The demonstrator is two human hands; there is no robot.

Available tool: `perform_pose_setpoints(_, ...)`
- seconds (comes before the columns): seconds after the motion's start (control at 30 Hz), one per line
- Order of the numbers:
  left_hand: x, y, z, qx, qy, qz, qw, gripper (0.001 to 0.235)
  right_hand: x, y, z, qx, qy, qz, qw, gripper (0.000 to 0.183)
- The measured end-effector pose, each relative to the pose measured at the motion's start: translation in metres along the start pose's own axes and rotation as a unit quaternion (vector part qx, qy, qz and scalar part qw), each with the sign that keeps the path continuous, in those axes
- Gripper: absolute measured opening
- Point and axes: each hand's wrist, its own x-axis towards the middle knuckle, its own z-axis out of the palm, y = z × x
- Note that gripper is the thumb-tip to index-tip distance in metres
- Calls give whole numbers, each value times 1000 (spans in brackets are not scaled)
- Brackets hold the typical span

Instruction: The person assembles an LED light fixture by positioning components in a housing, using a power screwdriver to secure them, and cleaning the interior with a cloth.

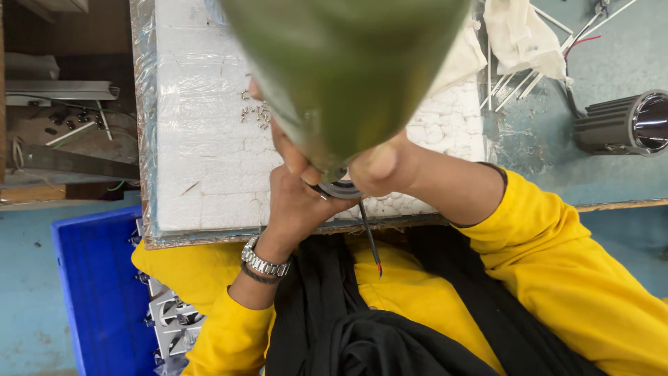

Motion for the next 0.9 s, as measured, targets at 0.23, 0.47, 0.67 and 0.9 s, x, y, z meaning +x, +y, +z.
perform_pose_setpoints(0.23, 2, 4, -2, 82, -21, 20, 996, 52, -14, 13, -5, 2, -6, 16, 1000, 116)
perform_pose_setpoints(0.47, 17, 8, 1, -8, -18, 10, 1000, 96, -6, -33, -10, -115, 119, -160, 973, 102)
perform_pose_setpoints(0.67, 13, 7, 13, -53, -16, 4, 998, 92, -19, -37, -45, -146, 150, -174, 962, 100)
perform_pose_setpoints(0.9, 13, 6, 14, -97, -38, -55, 993, 97, -24, -27, -46, -130, 173, -178, 960, 92)
